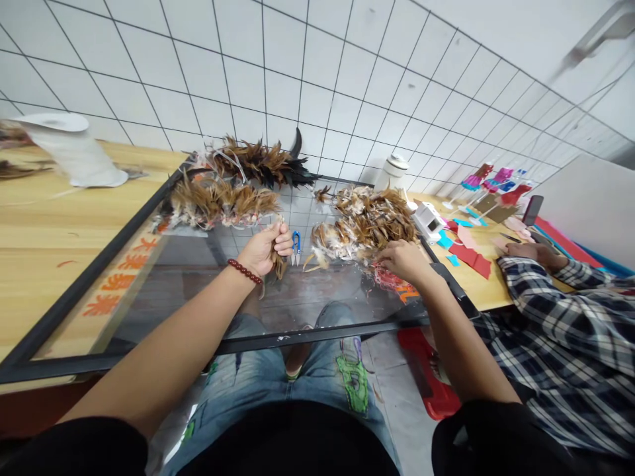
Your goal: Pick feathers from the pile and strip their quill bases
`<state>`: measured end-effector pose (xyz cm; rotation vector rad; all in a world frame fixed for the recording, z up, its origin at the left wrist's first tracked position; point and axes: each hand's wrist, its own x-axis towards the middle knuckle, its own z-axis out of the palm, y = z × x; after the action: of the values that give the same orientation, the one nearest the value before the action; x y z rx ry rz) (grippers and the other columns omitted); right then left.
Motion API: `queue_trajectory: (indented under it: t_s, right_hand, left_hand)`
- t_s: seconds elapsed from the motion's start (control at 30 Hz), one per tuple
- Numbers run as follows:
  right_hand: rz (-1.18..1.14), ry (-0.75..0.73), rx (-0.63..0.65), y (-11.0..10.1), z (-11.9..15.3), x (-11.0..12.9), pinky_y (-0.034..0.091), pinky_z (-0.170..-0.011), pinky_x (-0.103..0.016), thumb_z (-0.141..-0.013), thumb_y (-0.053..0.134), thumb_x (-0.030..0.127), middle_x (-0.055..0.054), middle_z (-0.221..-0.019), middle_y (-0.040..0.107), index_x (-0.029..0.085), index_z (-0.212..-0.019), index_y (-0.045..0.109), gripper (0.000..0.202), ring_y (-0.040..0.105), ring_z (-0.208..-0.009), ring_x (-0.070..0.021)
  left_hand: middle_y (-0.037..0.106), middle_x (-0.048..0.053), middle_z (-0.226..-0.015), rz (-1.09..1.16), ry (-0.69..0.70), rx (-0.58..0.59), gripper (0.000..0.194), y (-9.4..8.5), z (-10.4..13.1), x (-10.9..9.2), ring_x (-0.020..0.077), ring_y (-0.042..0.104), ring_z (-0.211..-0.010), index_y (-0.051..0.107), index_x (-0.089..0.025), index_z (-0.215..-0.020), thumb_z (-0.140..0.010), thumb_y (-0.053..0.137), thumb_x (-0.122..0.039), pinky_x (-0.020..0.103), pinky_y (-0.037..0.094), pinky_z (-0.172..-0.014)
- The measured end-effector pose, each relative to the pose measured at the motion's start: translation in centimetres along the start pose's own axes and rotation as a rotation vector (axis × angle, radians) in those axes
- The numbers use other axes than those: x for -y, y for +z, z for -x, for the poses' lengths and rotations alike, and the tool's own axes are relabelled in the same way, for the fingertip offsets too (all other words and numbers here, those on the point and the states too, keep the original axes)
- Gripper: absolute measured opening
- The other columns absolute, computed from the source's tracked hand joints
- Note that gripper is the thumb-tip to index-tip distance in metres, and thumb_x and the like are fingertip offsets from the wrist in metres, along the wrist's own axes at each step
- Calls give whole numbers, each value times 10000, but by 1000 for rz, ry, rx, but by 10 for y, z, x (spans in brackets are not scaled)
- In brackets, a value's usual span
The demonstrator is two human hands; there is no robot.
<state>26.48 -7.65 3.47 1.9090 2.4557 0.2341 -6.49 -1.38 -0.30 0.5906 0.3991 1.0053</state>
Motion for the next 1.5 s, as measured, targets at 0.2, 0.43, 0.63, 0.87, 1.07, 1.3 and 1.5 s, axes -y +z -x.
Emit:
queue_trajectory:
  t_s: [0.2,0.43,0.63,0.87,1.07,1.3,1.5]
  right_hand:
    - [-299,146,-188,-18,-4,-14,439,-746,-289,-814,530,215,-71,-871,711,188,-825,744,216,627,-816,-178]
    - [-1033,380,-345,-47,-20,-14,376,-466,-229,-682,688,347,-24,-620,644,166,-764,690,199,502,-489,-95]
    - [-1523,234,-187,-45,-49,43,350,-409,-195,-588,769,384,-16,-688,665,176,-770,665,296,468,-471,-61]
    - [-1311,143,-301,9,-95,131,408,-490,-234,-714,652,314,-1,-613,646,165,-746,683,155,527,-501,-108]
    - [-980,-24,-519,31,-93,156,467,-676,-280,-792,598,287,-48,-786,686,188,-801,701,143,594,-702,-153]
    - [-1475,6,-350,29,-91,152,427,-581,-244,-691,678,319,4,-732,611,185,-896,605,255,509,-595,-101]
    - [-1676,42,-311,29,-88,152,383,-549,-225,-723,657,377,43,-702,531,204,-929,552,289,449,-565,-75]
  left_hand:
    - [320,-54,-506,-1,6,10,244,-2,-1,0,50,274,-388,491,-142,-660,-901,500,-186,150,276,-382]
    - [324,-49,-508,3,-14,6,254,0,0,1,54,275,-396,497,-142,-660,-908,484,-195,150,285,-381]
    - [393,-40,-562,-18,13,40,239,1,-1,4,41,311,-412,500,-134,-655,-846,609,-228,152,304,-390]
    - [553,23,-798,-99,96,56,212,0,-1,10,56,450,-524,520,-125,-698,-820,639,-251,201,442,-490]
    - [454,-21,-621,-201,9,-97,231,-2,-5,16,73,467,-475,493,-140,-697,-848,600,-276,184,416,-433]
    - [465,-18,-608,-81,6,-64,241,4,-2,13,31,362,-412,497,-130,-680,-879,560,-249,140,327,-393]
    - [390,-31,-549,-5,39,-23,265,8,0,12,54,377,-436,506,-132,-654,-907,502,-209,153,334,-417]
